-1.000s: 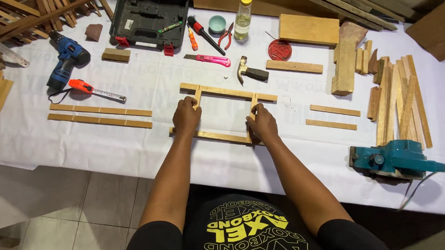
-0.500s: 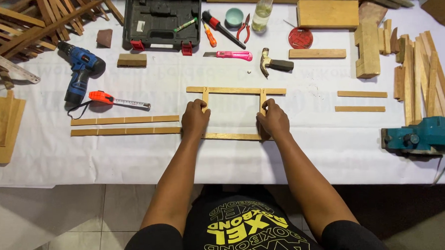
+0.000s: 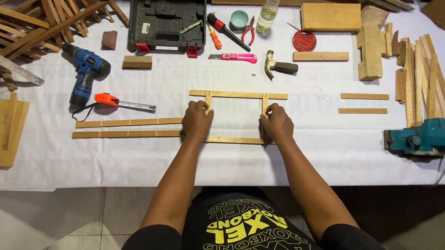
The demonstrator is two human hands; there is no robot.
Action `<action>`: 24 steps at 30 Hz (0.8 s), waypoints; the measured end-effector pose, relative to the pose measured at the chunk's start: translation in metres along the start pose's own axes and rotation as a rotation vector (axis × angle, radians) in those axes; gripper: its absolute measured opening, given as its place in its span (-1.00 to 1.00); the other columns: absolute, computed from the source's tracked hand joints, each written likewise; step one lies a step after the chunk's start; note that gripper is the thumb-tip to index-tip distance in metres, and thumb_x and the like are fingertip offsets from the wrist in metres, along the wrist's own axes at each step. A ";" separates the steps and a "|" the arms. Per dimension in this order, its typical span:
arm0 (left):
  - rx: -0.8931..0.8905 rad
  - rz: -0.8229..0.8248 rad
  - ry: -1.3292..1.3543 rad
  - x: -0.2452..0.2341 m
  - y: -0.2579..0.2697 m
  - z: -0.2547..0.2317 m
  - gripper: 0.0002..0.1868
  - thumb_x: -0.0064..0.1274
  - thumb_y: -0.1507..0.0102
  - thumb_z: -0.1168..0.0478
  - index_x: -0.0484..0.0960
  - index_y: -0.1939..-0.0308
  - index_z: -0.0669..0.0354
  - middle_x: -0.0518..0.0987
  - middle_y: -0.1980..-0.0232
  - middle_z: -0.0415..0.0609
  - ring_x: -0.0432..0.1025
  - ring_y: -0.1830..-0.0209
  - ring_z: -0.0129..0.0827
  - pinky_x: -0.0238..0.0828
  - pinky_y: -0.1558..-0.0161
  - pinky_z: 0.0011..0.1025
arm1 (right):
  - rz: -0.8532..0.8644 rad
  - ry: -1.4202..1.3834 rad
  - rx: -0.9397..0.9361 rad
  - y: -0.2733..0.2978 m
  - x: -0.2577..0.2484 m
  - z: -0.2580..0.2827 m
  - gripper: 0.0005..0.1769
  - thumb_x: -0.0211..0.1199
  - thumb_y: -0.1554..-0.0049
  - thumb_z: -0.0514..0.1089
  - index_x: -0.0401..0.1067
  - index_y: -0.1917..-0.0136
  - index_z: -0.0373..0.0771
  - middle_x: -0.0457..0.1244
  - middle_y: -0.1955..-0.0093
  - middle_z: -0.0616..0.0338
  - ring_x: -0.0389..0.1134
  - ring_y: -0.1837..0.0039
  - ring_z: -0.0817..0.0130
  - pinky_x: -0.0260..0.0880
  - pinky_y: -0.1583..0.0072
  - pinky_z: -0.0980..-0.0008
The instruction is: Assemble and apply glue to a small rectangular wooden frame structure.
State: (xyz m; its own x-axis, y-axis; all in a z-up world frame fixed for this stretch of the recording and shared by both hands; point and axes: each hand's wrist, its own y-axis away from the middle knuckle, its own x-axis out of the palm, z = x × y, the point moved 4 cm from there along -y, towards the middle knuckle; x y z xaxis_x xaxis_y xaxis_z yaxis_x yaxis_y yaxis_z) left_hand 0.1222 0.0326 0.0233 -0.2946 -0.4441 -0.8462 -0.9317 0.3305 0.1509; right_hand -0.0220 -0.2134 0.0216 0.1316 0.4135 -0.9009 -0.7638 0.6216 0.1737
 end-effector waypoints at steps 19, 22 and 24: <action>0.364 -0.242 0.167 -0.026 -0.085 -0.043 -0.72 0.24 -0.22 0.04 0.65 0.01 -0.08 0.56 -0.03 -0.15 0.46 -0.06 -0.19 0.32 -0.11 -0.14 | -0.081 -0.224 -0.311 -0.061 -0.016 0.129 -0.70 0.31 -0.17 0.03 0.45 -0.11 -0.13 0.33 0.00 0.13 0.42 0.15 0.23 0.42 0.04 0.18; 0.417 -0.215 0.160 -0.030 -0.105 -0.046 -0.71 0.24 -0.21 0.04 0.66 0.00 -0.10 0.58 0.00 -0.15 0.46 -0.06 -0.20 0.30 -0.12 -0.14 | -0.126 -0.238 -0.326 -0.073 -0.013 0.137 -0.71 0.33 -0.16 0.02 0.46 -0.09 -0.12 0.33 0.02 0.14 0.42 0.18 0.26 0.42 0.06 0.20; 0.491 -0.246 0.157 -0.035 -0.122 -0.052 -0.71 0.24 -0.24 0.04 0.65 -0.02 -0.09 0.58 -0.02 -0.16 0.45 -0.08 -0.19 0.26 -0.13 -0.14 | -0.149 -0.261 -0.320 -0.085 -0.020 0.149 -0.71 0.33 -0.16 0.00 0.46 -0.11 -0.12 0.33 0.02 0.14 0.40 0.20 0.24 0.41 0.08 0.19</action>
State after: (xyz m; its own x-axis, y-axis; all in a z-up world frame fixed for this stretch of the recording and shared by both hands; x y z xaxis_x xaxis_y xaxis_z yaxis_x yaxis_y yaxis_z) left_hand 0.2345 -0.0356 0.0609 -0.1444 -0.6631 -0.7345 -0.7800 0.5330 -0.3278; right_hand 0.1341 -0.1754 0.0835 0.3794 0.5149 -0.7687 -0.8762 0.4669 -0.1196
